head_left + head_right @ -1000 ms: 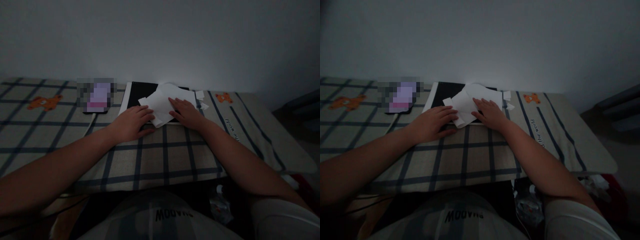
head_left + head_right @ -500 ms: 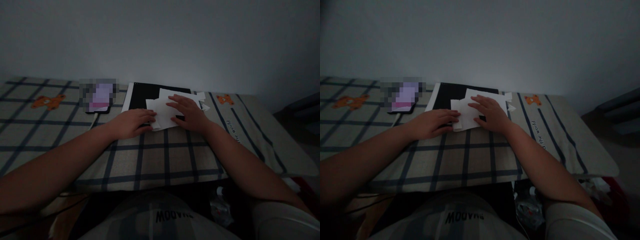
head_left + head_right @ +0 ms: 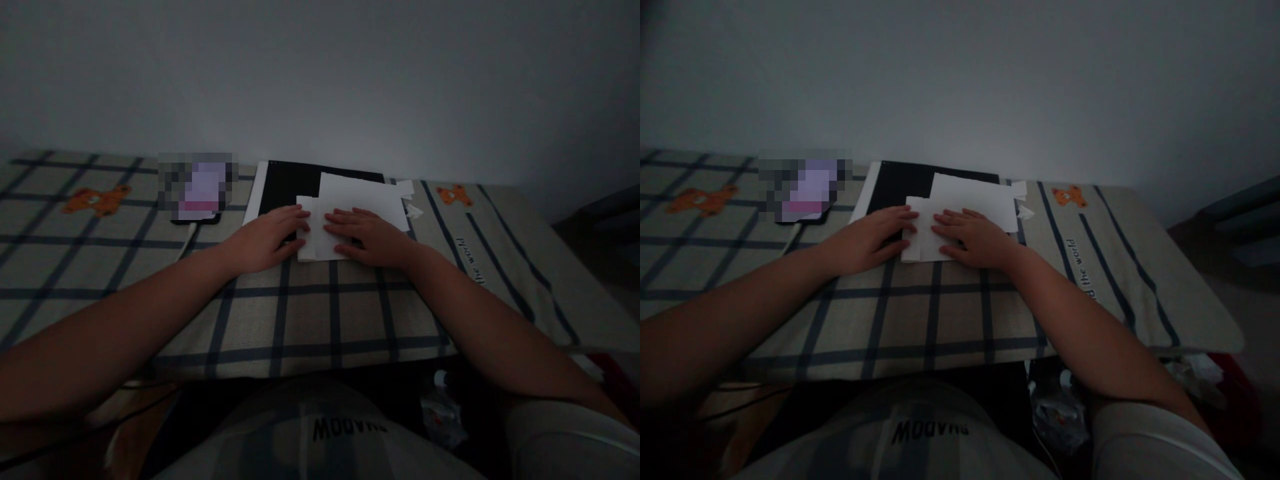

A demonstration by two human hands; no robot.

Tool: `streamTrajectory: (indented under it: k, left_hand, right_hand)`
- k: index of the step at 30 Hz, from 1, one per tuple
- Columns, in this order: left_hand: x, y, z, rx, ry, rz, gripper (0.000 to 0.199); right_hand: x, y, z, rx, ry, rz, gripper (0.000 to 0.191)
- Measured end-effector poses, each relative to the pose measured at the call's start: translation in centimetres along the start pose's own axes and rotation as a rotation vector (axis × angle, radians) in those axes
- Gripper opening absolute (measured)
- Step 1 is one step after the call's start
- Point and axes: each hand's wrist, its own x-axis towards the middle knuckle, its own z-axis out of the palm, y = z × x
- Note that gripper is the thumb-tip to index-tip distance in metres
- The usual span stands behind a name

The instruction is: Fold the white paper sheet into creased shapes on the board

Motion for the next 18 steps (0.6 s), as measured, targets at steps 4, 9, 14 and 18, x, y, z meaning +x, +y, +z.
streamTrajectory:
  k: [4, 9, 14, 18]
  left_hand:
    - [-0.09, -0.01, -0.20, 0.025, -0.036, -0.023, 0.052]
    - [-0.09, 0.17, -0.31, 0.057, -0.056, -0.035, 0.054]
    - [-0.09, 0.36, -0.24, 0.081, -0.060, -0.035, 0.053]
    - [-0.10, 0.29, -0.09, 0.093, -0.062, -0.024, 0.053]
  right_hand:
    - [0.07, 0.01, -0.02, 0.006, -0.016, 0.007, 0.053]
    - [0.11, 0.08, 0.08, 0.032, -0.008, 0.008, 0.054]
    - [0.10, 0.08, 0.09, 0.035, 0.000, 0.004, 0.052]
    - [0.10, 0.24, 0.20, 0.033, 0.005, -0.001, 0.053]
